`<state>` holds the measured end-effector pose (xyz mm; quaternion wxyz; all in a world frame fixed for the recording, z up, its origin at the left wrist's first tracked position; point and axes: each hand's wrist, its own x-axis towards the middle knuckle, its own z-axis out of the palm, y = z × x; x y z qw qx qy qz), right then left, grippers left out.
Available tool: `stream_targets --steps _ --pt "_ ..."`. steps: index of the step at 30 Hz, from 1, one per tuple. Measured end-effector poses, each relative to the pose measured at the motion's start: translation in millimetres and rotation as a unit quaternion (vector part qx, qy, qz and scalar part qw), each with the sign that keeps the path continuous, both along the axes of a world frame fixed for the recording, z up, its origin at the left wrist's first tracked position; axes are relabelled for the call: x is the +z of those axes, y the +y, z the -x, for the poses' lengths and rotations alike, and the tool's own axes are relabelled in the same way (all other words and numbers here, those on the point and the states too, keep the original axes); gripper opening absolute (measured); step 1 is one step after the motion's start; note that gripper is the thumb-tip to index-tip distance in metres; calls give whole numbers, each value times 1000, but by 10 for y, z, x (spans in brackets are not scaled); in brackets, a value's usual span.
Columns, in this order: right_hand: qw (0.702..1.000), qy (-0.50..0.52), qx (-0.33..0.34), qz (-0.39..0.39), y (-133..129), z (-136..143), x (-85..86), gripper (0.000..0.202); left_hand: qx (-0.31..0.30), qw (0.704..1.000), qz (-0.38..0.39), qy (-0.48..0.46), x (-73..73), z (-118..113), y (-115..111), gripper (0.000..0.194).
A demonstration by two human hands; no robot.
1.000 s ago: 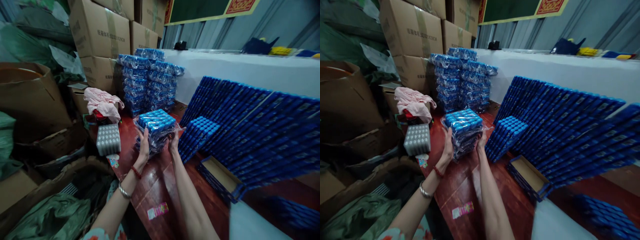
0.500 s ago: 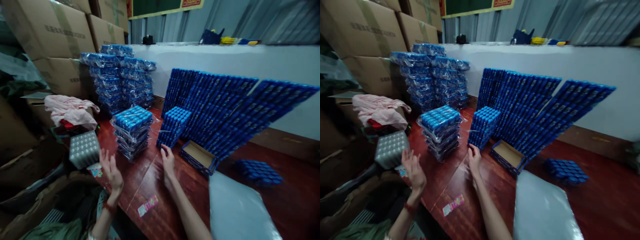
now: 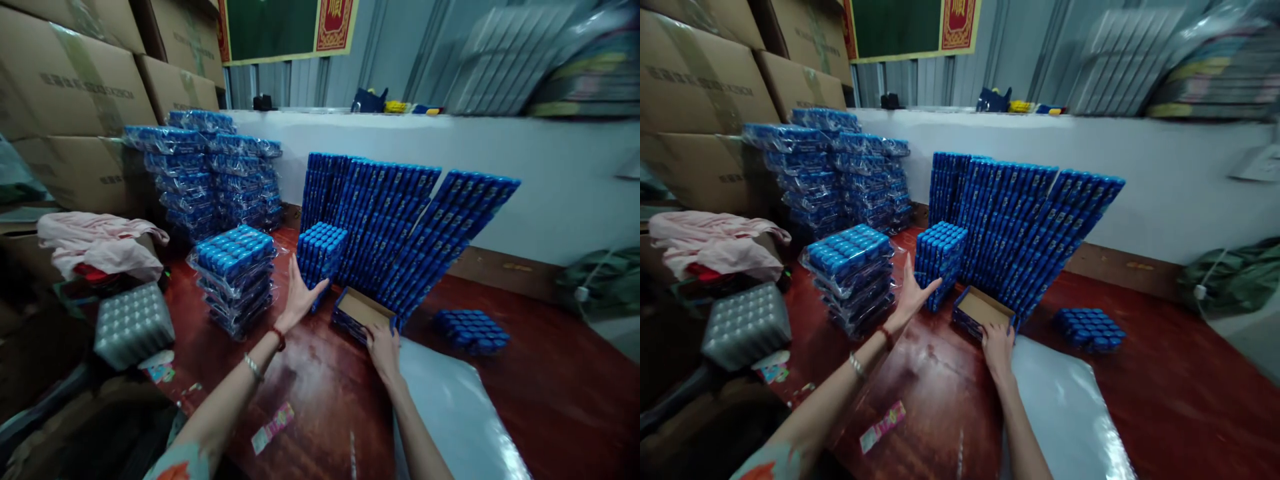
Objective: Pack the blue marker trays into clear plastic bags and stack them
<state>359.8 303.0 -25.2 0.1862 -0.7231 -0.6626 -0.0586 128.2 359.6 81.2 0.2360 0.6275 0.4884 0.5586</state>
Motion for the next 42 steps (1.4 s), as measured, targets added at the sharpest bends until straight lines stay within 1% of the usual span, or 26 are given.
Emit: stream_targets --steps 2,4,6,8,10,11,13,15,17,20,22,24,27,29,32,34,37,39,40,42 --pt "999 4 17 -36 -106 2 -102 29 10 999 28 32 94 -145 316 121" --pt "996 -6 41 -76 -180 -17 -198 31 28 997 49 56 145 -241 551 132" --pt "991 -25 64 -115 -211 -54 -235 32 52 994 58 73 169 -298 710 136" --pt "982 -34 71 -170 -212 -95 -178 31 73 992 56 88 177 -325 800 135" --pt "971 -32 74 -225 -218 -124 -33 27 87 990 50 99 176 -332 836 133" --pt "967 -33 85 -238 -233 -128 58 24 93 989 48 100 177 -331 840 132" --pt "964 -51 142 -220 -297 -109 238 21 102 989 41 99 186 -323 831 133" --pt "958 -77 214 -175 -399 -53 366 23 106 989 31 94 213 -315 810 134" --pt "950 -89 261 -145 -511 30 419 26 105 991 18 83 258 -311 776 134" --pt "945 -70 288 -137 -621 164 397 23 103 993 -4 62 320 -308 666 135" --pt "944 -44 301 -131 -624 237 358 21 99 994 -15 50 323 -291 519 135" --pt "940 -9 316 -132 -576 289 325 20 92 995 -22 37 273 -247 300 137" --pt "926 31 345 -151 -487 344 301 19 64 997 -30 5 89 -122 -155 139" --pt "917 39 357 -175 -473 377 289 18 21 999 -29 -22 -96 -4 -510 138" --pt "905 43 367 -210 -570 442 210 18 -56 997 6 -56 -447 217 -1031 133" --pt "894 48 394 -210 -707 503 82 21 -81 995 44 -36 -709 390 -1328 132" --pt "877 69 440 -182 -976 610 -186 24 -104 987 120 18 -1071 644 -1683 134" --pt "872 103 452 -159 -1167 672 -343 25 -119 977 174 28 -1234 767 -1876 133" --pt "870 130 453 -148 -1258 694 -399 24 -123 973 196 27 -1286 805 -1962 132" --pt "863 189 451 -128 -1424 718 -464 17 -120 967 225 18 -1339 838 -2113 133"
